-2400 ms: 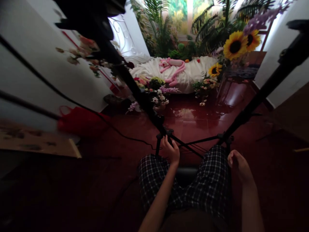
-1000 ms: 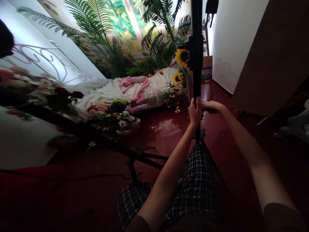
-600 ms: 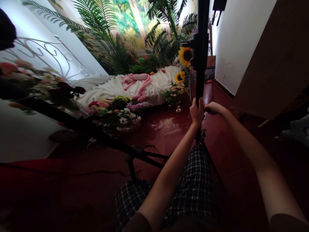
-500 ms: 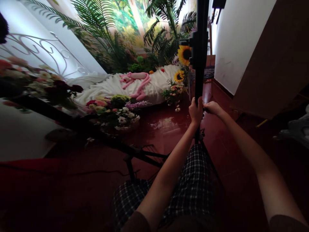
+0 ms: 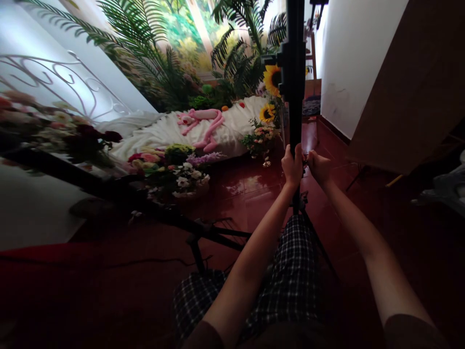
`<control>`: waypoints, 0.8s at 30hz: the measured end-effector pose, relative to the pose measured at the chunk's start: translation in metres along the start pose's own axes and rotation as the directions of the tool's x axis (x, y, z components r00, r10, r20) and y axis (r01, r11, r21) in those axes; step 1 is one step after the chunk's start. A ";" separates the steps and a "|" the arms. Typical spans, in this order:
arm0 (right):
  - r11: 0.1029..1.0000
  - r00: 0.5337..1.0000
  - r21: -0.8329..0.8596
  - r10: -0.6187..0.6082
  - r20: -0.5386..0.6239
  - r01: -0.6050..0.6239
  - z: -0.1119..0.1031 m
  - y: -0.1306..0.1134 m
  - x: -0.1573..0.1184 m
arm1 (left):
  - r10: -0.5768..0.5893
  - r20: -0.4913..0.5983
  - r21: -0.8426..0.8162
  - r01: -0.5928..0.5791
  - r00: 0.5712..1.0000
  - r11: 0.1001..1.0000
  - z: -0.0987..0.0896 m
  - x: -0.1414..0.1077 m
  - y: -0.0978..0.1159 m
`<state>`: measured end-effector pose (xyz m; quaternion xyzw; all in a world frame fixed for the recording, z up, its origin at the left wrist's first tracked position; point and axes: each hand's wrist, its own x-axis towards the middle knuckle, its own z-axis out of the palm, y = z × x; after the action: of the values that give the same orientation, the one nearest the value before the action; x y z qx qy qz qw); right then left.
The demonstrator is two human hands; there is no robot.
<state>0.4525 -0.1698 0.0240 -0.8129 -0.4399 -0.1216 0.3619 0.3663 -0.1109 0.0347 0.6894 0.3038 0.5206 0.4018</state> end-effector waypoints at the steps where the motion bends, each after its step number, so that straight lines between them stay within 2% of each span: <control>1: 1.000 1.000 -0.003 0.002 0.005 -0.002 -0.002 0.000 0.001 | -0.006 0.005 0.012 0.006 1.000 1.000 -0.001 0.000 0.002; 5: 0.992 0.998 0.127 -0.034 0.049 0.027 -0.017 -0.002 0.005 | -0.046 0.022 0.060 0.045 0.999 0.997 -0.003 0.000 0.008; 10: 0.914 0.959 0.348 0.119 0.259 -0.207 -0.032 -0.008 0.003 | -0.084 0.038 0.118 0.079 0.996 0.990 -0.004 0.001 0.013; 13: 0.896 0.961 0.392 0.112 0.254 -0.208 -0.037 -0.011 0.000 | -0.090 0.027 0.153 0.085 0.996 0.985 -0.004 0.002 0.013; 16: 0.906 0.956 0.353 0.151 0.251 -0.236 -0.039 -0.016 0.002 | -0.081 0.015 0.133 0.078 0.997 0.988 -0.002 0.002 0.011; 19: 0.881 0.910 0.309 0.256 0.327 -0.359 -0.041 -0.021 0.009 | -0.081 -0.011 0.120 0.082 0.997 0.989 0.000 0.003 0.007; 22: 0.798 0.840 0.353 0.320 0.438 -0.488 -0.042 -0.023 0.012 | -0.071 -0.022 0.096 0.072 0.997 0.993 0.001 0.004 0.005; 24: 0.740 0.835 0.438 0.304 0.458 -0.510 -0.042 -0.024 0.011 | -0.067 -0.015 0.079 0.068 0.998 0.995 0.001 0.004 0.004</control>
<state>0.4451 -0.1835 0.0705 -0.7612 -0.3216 0.2416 0.5088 0.3688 -0.1099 0.0397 0.6911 0.3499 0.4985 0.3892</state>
